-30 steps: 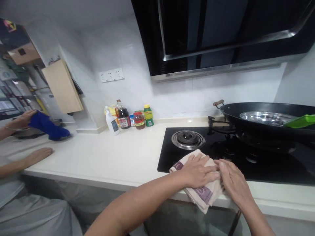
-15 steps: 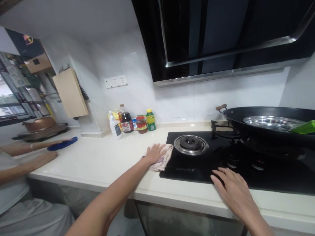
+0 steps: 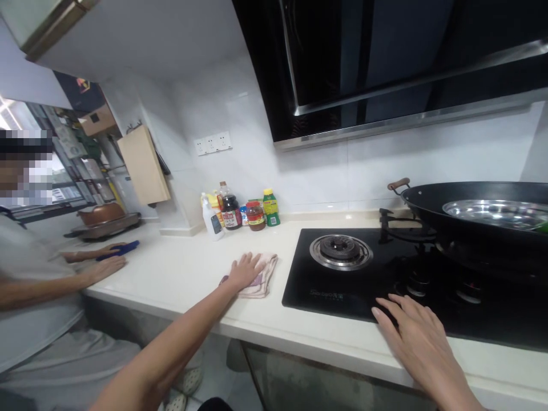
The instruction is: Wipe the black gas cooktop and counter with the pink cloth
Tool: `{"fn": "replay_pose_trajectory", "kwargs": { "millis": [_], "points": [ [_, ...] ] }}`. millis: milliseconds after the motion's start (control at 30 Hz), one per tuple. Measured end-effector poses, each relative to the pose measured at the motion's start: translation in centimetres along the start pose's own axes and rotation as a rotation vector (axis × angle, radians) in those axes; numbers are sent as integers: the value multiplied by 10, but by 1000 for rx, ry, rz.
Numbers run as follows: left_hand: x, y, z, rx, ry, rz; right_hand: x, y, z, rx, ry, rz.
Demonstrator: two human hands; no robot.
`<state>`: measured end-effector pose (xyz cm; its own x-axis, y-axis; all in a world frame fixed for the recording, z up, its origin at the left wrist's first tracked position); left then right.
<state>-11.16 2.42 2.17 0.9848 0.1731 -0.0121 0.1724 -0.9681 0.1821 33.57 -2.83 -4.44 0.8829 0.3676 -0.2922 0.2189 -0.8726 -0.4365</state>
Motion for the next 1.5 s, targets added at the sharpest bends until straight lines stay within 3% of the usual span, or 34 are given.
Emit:
{"fn": "replay_pose_trajectory", "kwargs": {
  "millis": [233,367,500,600,767,867,1000,1100,1200,1367,1500],
  "points": [
    [79,74,27,-62,-13,290,6,0,4,9,-20,-13],
    [118,118,33,-54,103,469,9,-1,6,23,-28,-17],
    [147,154,36,-9,184,658,14,0,10,18,-10,-32],
    [152,166,37,11,197,763,19,0,11,14,0,-45],
    [112,136,34,-95,221,636,19,1,7,-2,-1,-49],
    [66,104,29,-128,139,472,17,1,3,3,-12,-46],
    [-8,67,20,-82,55,219,19,1,5,10,-9,-50],
    [-63,59,11,-25,31,45,23,-1,9,8,13,-49],
    [-103,73,8,46,-5,-63,23,-1,13,2,36,-71],
    [-125,120,29,168,-87,-162,18,3,12,20,65,-62],
    [-103,151,47,384,-91,-194,14,3,11,20,40,-55]
  ]
}}
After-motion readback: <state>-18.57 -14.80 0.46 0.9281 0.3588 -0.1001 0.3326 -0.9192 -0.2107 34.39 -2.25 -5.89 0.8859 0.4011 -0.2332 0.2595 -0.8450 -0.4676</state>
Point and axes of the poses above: each hand's wrist, its own y-axis away from the middle knuckle, its own z-axis out of the palm, x = y × z, the point moved 7 cm from there along -y, towards the middle knuckle, and after that the axes turned 12 degrees about -x, right-handed, at the moved point
